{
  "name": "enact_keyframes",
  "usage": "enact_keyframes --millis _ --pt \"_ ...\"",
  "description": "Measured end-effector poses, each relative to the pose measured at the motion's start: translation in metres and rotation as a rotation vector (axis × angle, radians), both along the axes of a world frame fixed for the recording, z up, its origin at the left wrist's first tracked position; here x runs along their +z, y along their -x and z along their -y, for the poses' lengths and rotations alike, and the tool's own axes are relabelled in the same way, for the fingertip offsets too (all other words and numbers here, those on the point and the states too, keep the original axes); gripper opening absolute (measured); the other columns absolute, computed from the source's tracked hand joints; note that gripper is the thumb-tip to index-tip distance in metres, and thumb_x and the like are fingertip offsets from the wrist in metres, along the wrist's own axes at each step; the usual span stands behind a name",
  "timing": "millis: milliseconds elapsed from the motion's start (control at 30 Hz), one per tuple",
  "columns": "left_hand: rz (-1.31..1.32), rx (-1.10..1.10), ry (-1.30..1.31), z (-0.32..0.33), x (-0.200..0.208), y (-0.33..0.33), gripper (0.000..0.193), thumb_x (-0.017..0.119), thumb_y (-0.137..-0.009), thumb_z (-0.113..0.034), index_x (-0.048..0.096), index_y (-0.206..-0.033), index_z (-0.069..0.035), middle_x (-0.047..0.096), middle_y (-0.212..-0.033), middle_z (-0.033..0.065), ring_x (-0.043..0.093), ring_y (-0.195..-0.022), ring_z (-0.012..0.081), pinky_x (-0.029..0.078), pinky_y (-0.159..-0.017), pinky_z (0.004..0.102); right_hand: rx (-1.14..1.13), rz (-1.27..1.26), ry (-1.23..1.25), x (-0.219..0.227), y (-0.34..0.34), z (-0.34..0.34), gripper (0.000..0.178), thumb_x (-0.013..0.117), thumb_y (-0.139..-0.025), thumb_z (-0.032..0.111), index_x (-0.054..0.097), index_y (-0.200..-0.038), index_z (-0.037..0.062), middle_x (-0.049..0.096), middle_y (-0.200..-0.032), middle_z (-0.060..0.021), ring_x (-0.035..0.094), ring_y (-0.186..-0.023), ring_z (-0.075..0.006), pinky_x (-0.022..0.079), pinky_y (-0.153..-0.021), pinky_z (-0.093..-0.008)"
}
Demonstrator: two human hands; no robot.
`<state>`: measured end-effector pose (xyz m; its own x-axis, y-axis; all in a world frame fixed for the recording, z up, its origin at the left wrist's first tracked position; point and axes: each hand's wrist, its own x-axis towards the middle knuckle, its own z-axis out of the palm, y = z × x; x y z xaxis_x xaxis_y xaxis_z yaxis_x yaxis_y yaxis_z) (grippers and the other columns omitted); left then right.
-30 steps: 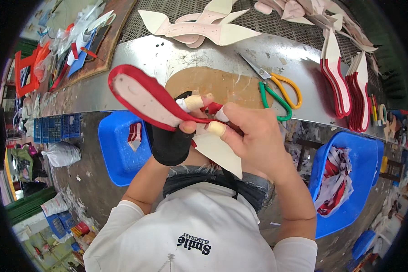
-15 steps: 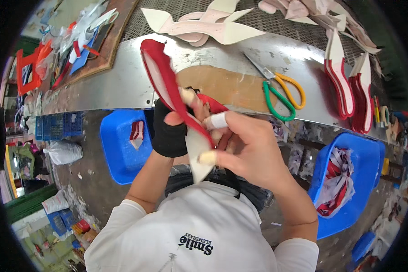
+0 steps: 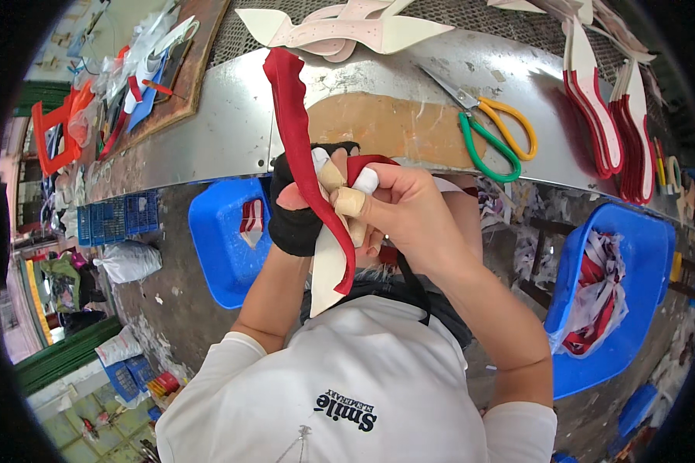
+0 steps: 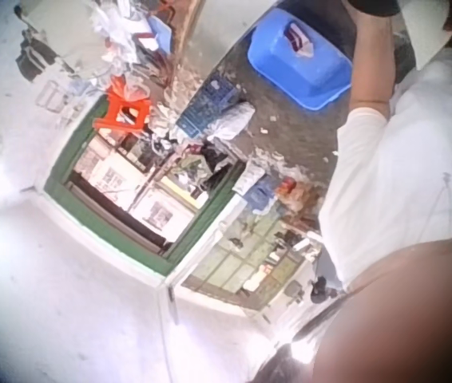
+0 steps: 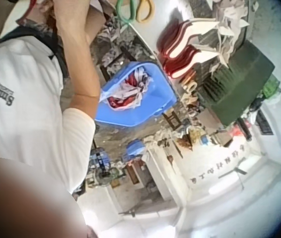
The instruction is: Applying adhesive and trimming materials to assemble shoe components on a manufacturing line.
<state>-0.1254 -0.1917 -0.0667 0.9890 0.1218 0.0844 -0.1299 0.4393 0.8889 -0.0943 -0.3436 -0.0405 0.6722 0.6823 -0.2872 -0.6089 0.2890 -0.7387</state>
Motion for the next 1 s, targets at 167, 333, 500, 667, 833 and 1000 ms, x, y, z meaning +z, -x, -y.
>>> enact_keyframes --millis 167,333,500,667,833,1000 --pt "-0.011 -0.113 0.053 -0.005 0.006 -0.003 0.051 0.071 -0.075 -0.052 0.061 -0.086 -0.003 0.06 -0.075 0.0022 0.057 -0.068 0.0128 0.048 -0.062 0.0275 -0.06 0.327 0.212 0.007 0.004 0.007 0.015 0.068 -0.083 0.013 0.063 -0.089 0.0008 0.063 -0.067 -0.0012 0.057 -0.053 -0.0069 0.044 -0.047 -0.0194" --pt "-0.23 0.147 -0.464 0.005 0.012 -0.007 0.041 0.055 -0.093 -0.039 0.062 -0.087 0.002 0.055 -0.063 0.0027 0.048 -0.063 0.0087 0.041 -0.058 0.03 -0.195 1.147 0.823 0.0 0.001 0.014 0.014 0.069 -0.077 0.009 0.057 -0.076 0.0013 0.051 -0.059 -0.0104 0.052 -0.05 -0.0234 0.039 -0.047 -0.0336" --pt "-0.187 0.029 -0.593 0.011 0.014 -0.01 0.037 0.056 -0.091 -0.034 0.062 -0.083 0.002 0.054 -0.059 0.009 0.05 -0.057 0.0153 0.04 -0.056 0.0333 -0.336 1.292 0.826 -0.007 -0.014 0.012 0.029 0.062 -0.086 0.017 0.051 -0.066 -0.0001 0.046 -0.053 -0.0103 0.049 -0.048 -0.0233 0.037 -0.047 -0.0355" --pt "-0.083 -0.115 -0.755 0.013 0.015 -0.008 0.033 0.063 -0.087 -0.033 0.065 -0.088 0.001 0.062 -0.067 0.0083 0.057 -0.061 0.0154 0.045 -0.061 0.0309 -0.454 0.452 0.616 0.008 -0.047 0.01 0.035 0.055 -0.094 0.03 0.06 -0.071 0.0033 0.045 -0.056 0.0078 0.038 -0.049 -0.0032 0.028 -0.044 -0.0223" --pt "0.007 -0.08 -0.803 0.009 0.019 -0.01 0.03 0.064 -0.085 -0.033 0.07 -0.083 -0.004 0.063 -0.066 0.0138 0.06 -0.059 0.0273 0.045 -0.058 0.0338 -0.217 0.728 0.479 0.016 -0.076 0.028 0.028 0.058 -0.092 0.027 0.059 -0.077 0.0035 0.052 -0.066 0.0063 0.043 -0.058 -0.0021 0.034 -0.051 -0.0199" --pt "0.091 -0.143 -0.978 -0.001 0.026 -0.011 0.031 0.061 -0.086 -0.038 0.072 -0.085 -0.009 0.063 -0.065 0.0106 0.061 -0.058 0.0252 0.045 -0.057 0.0342 -0.138 0.647 0.366 0.026 -0.087 0.03 0.021 0.063 -0.087 0.014 0.063 -0.103 0.0002 0.06 -0.08 0.0021 0.051 -0.072 -0.0031 0.042 -0.063 -0.0204"
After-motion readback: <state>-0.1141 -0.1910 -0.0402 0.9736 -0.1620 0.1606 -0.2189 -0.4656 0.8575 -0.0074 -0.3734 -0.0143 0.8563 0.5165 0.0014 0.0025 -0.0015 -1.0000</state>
